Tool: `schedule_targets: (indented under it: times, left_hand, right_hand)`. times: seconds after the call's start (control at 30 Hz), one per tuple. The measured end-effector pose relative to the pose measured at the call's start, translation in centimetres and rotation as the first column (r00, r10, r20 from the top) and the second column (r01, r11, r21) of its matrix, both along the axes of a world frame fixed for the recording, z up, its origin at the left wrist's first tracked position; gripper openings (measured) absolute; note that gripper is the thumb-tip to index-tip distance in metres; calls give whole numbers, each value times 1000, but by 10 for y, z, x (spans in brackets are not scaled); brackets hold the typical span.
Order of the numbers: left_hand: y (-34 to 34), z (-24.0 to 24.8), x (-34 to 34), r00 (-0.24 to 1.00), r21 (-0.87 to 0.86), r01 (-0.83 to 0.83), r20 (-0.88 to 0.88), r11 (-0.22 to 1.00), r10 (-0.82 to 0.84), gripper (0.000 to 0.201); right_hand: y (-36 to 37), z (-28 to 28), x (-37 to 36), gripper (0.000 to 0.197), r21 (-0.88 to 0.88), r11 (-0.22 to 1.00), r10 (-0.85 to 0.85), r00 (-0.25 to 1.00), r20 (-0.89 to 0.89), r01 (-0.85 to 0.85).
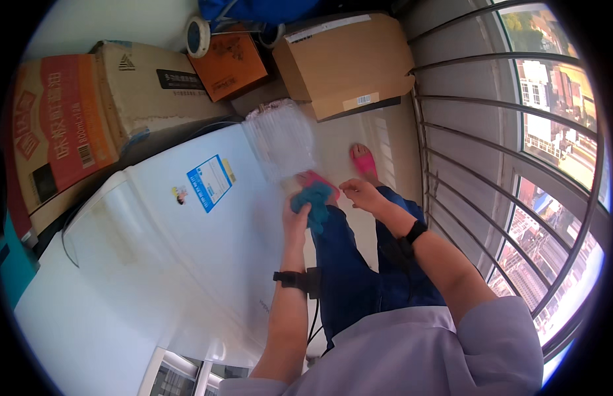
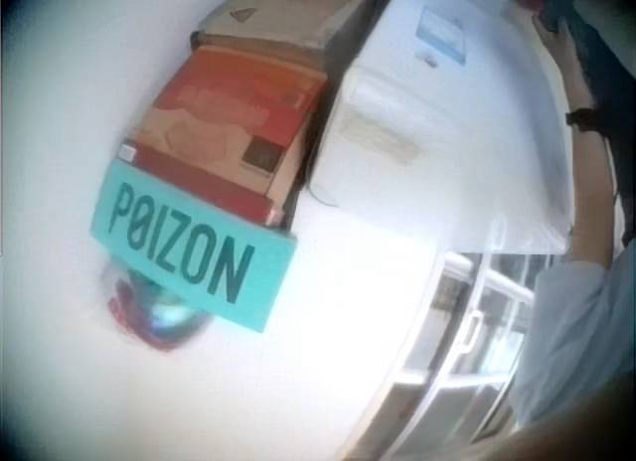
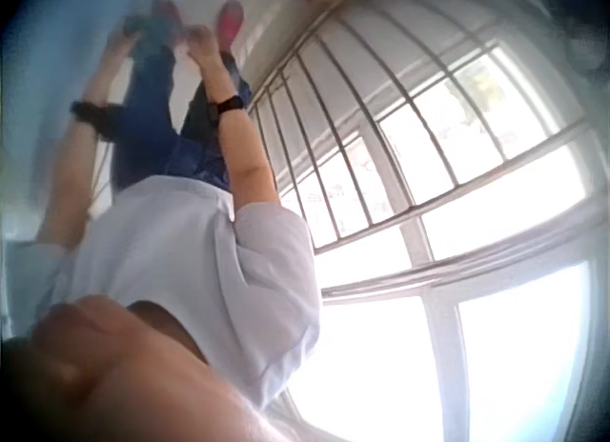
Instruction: The person removes a motorcycle helmet and its visor from a plastic bag, wipes the exterior of the helmet and the visor with a blue cloth, and then wipes the balcony floor and the bottom rail of the balcony fence with the same cloth.
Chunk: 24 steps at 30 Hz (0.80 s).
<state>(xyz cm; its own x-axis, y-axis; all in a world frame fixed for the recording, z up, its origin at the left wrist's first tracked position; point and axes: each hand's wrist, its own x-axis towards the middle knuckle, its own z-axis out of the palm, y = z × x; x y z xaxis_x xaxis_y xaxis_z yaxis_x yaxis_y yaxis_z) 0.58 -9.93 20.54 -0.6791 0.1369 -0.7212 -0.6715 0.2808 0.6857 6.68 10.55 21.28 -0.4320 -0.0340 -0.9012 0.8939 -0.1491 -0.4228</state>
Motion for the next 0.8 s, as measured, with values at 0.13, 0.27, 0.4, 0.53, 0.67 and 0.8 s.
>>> schedule_targets:
  times: [0.13, 0.27, 0.4, 0.53, 0.67, 0.8]
  left_hand:
    - [6, -70, -34, 992, -87, -123, -31, 989, 121, 32]
    - [-8, -144, -41, 954, -261, -259, 78, 930, 288, 38]
    - [-21, -212, -20, 830, -208, -440, 277, 874, 484, 44]
    - [-79, -280, 11, 751, -43, -580, 361, 814, 554, 52]
    - [-73, -317, -3, 850, -21, -436, 319, 900, 419, 68]
    - [-89, -351, -3, 925, 9, -303, 244, 953, 292, 79]
  right_hand:
    - [17, -105, -8, 36, 40, 999, 14, 998, 59, -16]
    - [13, -199, -43, 48, 165, 985, 49, 998, -26, -44]
    - [1, -280, -82, 80, 309, 948, 127, 982, -136, -80]
    - [-25, -302, -134, 106, 347, 936, 151, 953, -261, -54]
    - [-28, -357, -147, 109, 419, 907, 161, 894, -417, 32]
    - [-30, -368, -167, 102, 258, 963, 45, 898, -438, 78]
